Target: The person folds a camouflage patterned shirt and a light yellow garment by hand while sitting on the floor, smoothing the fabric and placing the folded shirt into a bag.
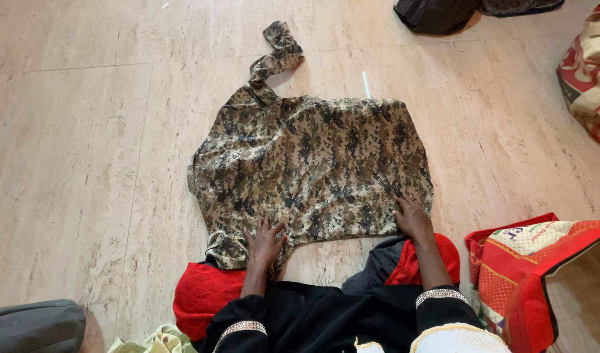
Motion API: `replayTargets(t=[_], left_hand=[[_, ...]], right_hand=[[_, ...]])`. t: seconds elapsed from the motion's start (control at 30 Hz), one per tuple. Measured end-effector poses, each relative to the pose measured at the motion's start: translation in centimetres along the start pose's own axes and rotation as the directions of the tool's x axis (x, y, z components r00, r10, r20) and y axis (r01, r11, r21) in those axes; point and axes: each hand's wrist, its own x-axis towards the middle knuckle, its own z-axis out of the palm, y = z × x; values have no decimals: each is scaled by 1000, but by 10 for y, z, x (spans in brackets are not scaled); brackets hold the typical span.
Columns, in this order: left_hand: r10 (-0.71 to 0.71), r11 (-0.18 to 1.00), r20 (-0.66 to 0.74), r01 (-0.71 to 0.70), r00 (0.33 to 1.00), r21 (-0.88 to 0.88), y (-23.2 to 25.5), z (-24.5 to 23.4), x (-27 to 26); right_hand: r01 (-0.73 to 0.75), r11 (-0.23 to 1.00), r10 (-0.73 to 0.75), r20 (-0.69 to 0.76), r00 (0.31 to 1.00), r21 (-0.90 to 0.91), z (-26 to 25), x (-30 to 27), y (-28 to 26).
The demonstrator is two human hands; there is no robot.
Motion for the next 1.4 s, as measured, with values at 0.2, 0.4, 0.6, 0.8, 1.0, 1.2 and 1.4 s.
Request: replayTargets(t=[0.2, 0.4, 0.6, 0.8, 1.0, 1.2, 1.4], left_hand=[[-72, 948, -373, -53, 925, -315, -10, 19, 42], [-187, 959, -419, 72, 889, -275, -24, 3, 87], [-175, 981, -544, 99, 820, -166, -86, -21, 151], [110, 991, -534, -131, 838, -1, -141, -80, 180], [242, 969, -286, -214, 927, 124, -143, -132, 235], [-84, 995, -316, 61, 945, -81, -164, -135, 275], [-355, 935, -143, 354, 924, -30, -146, -171, 281]], right_hand=[[67, 990, -81, -108, 991, -123, 21, 13, -1], [210, 970, -222, -104, 969, -120, 33, 38, -32], [197, 980, -196, -84, 977, 5, 19, 76, -48], [75, 995, -81, -84, 993, -65, 6, 109, -46], [320, 943, -331, -162, 930, -93, 12, 149, -96], [86, 994, -91, -67, 994, -70, -30, 180, -100], [-57, 998, 57, -134, 989, 5, -47, 191, -50]])
